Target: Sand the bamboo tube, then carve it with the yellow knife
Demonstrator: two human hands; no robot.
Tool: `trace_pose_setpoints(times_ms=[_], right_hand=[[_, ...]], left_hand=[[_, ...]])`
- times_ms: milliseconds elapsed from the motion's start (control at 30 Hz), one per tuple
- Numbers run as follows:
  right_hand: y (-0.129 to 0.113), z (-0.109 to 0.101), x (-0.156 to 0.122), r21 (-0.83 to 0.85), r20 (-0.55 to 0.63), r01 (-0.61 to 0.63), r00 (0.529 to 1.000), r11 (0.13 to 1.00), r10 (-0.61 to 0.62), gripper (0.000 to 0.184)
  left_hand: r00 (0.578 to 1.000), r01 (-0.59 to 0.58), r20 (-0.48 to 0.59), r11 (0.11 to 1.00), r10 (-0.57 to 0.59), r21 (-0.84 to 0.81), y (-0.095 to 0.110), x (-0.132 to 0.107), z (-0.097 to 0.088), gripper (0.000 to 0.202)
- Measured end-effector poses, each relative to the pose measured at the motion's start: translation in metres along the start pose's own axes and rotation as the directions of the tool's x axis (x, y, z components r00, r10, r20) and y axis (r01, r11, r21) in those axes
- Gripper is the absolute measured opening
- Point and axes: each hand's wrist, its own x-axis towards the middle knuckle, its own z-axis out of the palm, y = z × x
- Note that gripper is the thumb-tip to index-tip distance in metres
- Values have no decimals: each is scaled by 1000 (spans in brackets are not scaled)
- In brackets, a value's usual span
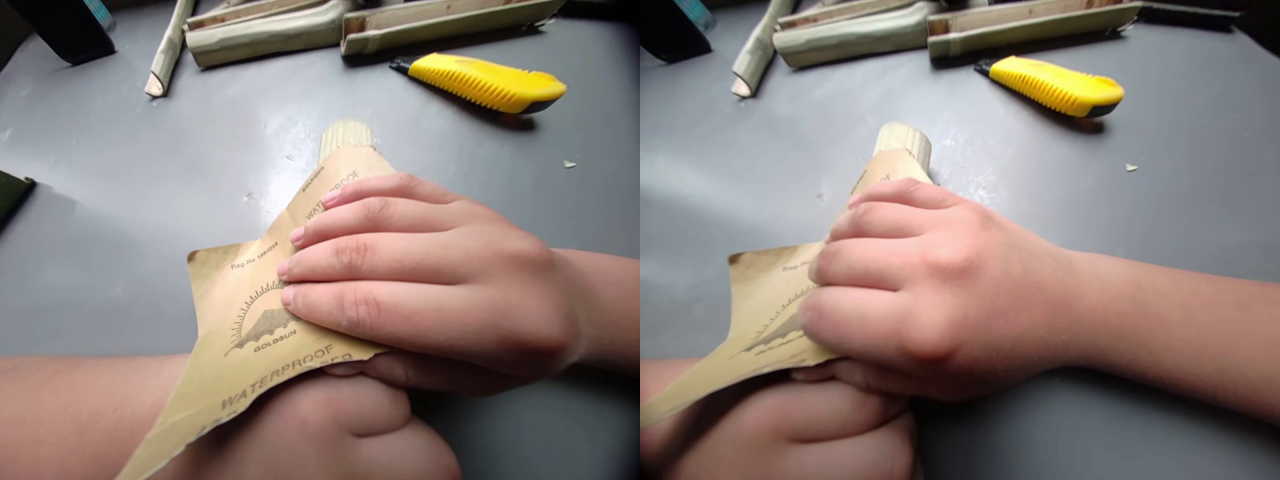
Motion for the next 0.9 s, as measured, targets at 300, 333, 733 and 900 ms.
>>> trace_pose_setpoints(times_ms=[300, 333, 733, 900], right_hand=[[13, -1, -4, 118, -22, 92, 996, 989, -90, 28], [14, -1, -4, 120, -21, 95, 995, 988, -93, 28], [14, 4, -5, 179, -32, 88, 996, 980, -83, 28], [10, 5, -5, 228, -13, 98, 995, 969, -98, 30]], left_hand=[[970, -196, -143, 980, 197, 22, -15, 12, -41, 19], [967, -192, -164, 981, 194, 32, -13, 13, -41, 26], [924, -296, -179, 929, 337, 222, -14, 16, -39, 30], [926, -307, -138, 913, 352, 268, -16, 14, -36, 24]])
